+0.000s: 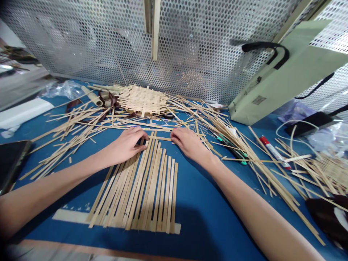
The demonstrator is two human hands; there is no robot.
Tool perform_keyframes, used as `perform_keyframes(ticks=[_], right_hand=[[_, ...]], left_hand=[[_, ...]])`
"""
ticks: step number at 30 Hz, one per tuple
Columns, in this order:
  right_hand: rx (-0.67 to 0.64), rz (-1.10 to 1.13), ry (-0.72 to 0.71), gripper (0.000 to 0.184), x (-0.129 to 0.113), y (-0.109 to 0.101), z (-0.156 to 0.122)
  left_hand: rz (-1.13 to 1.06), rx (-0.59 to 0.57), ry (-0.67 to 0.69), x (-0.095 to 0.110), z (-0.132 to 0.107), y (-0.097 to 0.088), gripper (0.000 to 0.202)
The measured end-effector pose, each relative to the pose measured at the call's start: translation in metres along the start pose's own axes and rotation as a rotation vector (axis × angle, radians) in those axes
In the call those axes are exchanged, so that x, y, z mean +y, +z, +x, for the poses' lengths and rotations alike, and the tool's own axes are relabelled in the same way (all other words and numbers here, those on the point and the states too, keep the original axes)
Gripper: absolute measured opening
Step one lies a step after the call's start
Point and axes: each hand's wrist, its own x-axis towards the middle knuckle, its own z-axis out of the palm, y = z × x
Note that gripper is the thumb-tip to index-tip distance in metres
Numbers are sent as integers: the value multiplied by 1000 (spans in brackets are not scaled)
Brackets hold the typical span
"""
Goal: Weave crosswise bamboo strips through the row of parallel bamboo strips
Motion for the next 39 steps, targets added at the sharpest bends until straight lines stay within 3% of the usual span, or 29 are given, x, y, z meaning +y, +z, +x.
perform_keyframes(ticks=[5,10,13,17,24,39], right_hand=[[56,-3,41,21,1,-4,2],[138,-27,112,20,-8,-31,-3],[172,-55,175,20,-22,-53,-19],[87,-61,274,26,-41,-70,-55],[80,-21,342,28,-49,-67,-93],[2,-31,301,26,-55,-49,-84]], left_hand=[[-8,22,-2,1,-1,-1,17],[-6,33,26,6,-5,-7,14],[-7,25,44,7,-6,-10,12],[-11,18,47,5,-6,-10,13],[-8,43,56,5,-9,-8,16],[-9,54,64,12,-14,-18,13]])
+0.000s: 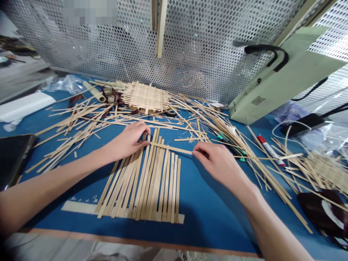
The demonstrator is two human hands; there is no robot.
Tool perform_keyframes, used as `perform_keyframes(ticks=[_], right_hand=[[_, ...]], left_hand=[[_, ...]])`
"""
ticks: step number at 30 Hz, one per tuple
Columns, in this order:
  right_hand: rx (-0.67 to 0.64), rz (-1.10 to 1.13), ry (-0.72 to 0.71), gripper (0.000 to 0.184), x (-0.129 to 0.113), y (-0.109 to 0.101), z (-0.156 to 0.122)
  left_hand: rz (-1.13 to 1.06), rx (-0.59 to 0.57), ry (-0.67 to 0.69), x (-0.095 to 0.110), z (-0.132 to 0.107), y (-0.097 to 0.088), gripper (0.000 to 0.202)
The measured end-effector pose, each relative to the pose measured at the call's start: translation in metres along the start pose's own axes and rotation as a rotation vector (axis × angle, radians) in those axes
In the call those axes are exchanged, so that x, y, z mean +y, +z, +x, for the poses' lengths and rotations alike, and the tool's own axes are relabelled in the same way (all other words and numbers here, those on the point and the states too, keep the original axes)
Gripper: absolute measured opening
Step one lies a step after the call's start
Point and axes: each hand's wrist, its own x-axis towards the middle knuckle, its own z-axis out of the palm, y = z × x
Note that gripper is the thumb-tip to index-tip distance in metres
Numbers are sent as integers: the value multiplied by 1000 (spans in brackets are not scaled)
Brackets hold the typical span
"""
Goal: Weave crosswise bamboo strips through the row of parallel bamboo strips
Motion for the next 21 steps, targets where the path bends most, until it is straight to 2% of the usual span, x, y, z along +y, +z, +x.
perform_keyframes(ticks=[7,11,21], right_hand=[[-17,125,-160,33,21,14,12],[-24,122,-187,34,30,23,18],[-43,87,-228,32,22,29,28]], left_hand=[[-41,-4,-10,-5,4,3,15],[-69,-2,-9,-12,7,7,20],[-43,0,14,-13,5,7,12]])
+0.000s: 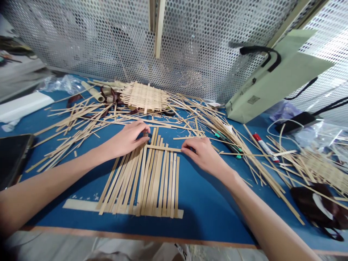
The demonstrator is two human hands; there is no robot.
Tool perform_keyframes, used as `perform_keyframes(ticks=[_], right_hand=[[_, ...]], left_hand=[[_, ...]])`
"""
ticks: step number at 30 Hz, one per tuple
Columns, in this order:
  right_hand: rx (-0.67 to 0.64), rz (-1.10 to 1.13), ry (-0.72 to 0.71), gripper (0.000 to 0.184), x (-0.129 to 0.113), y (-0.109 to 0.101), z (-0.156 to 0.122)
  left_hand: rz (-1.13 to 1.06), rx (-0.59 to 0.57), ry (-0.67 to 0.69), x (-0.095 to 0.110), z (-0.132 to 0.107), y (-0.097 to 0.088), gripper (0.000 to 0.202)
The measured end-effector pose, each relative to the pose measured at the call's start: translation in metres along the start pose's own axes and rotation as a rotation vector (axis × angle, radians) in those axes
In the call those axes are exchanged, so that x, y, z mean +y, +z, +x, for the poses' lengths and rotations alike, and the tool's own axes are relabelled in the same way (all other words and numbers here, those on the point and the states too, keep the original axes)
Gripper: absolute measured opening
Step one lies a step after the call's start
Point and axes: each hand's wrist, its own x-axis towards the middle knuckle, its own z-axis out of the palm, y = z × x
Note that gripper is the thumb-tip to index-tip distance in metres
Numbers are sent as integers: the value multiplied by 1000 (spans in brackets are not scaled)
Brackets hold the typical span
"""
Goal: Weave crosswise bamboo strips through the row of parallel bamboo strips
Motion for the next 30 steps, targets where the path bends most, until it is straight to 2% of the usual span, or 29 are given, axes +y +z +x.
perform_keyframes(ticks=[4,8,12,14,17,21,25,30], right_hand=[[-7,-7,4,31,-2,-1,2],[-12,-15,21,30,-1,0,1],[-23,-23,46,31,-1,-1,0],[-28,-22,57,30,-2,-1,-1],[-19,-11,67,29,-4,-1,-2],[-5,14,80,27,-4,1,-3],[-11,12,90,28,-2,4,-4],[-6,12,76,27,-2,5,-4]], left_hand=[[88,21,3,5,0,-4,16],[222,14,-2,19,-3,-17,17],[323,-73,28,51,-22,-33,17],[368,-113,73,70,-41,-36,28],[484,-88,212,91,-77,-26,58],[440,-41,237,95,-113,3,70],[416,-25,211,89,-125,20,78],[382,-28,199,89,-127,21,75]])
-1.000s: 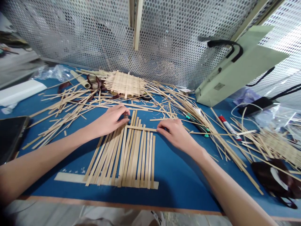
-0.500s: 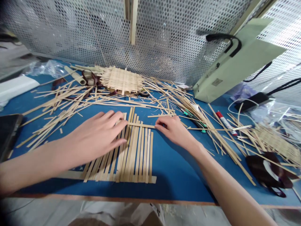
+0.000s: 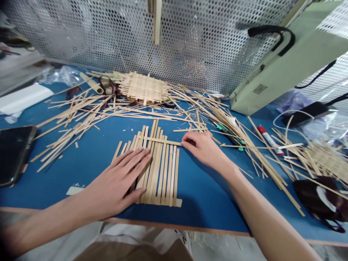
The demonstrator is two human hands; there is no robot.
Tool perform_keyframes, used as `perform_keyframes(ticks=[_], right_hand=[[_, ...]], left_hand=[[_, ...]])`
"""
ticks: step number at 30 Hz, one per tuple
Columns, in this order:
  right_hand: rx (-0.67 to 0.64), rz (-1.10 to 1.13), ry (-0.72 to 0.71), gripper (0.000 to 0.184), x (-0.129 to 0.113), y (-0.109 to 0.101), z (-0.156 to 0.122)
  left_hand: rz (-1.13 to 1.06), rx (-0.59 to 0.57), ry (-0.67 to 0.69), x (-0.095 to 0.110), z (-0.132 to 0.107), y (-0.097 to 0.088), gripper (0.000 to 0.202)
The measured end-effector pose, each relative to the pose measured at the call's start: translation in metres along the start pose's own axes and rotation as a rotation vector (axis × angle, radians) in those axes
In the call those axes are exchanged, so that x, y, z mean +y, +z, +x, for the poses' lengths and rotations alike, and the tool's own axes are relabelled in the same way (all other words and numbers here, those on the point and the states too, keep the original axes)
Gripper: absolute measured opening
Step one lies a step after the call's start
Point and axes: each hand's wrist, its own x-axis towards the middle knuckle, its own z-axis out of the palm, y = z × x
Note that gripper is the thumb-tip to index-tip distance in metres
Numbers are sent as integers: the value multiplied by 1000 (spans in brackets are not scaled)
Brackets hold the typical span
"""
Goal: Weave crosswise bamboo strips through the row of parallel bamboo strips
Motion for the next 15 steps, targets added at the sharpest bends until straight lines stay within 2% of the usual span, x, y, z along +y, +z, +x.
perform_keyframes(ticks=[9,12,15], right_hand=[[4,-26,-18,25,0,1,1],[2,-38,-21,24,-1,0,1],[-6,-69,-49,26,-4,-5,4]], left_hand=[[-194,-56,-65,2,-8,5,86],[-172,-49,-50,-1,-3,-4,75],[-124,-17,-52,-15,21,-21,63]])
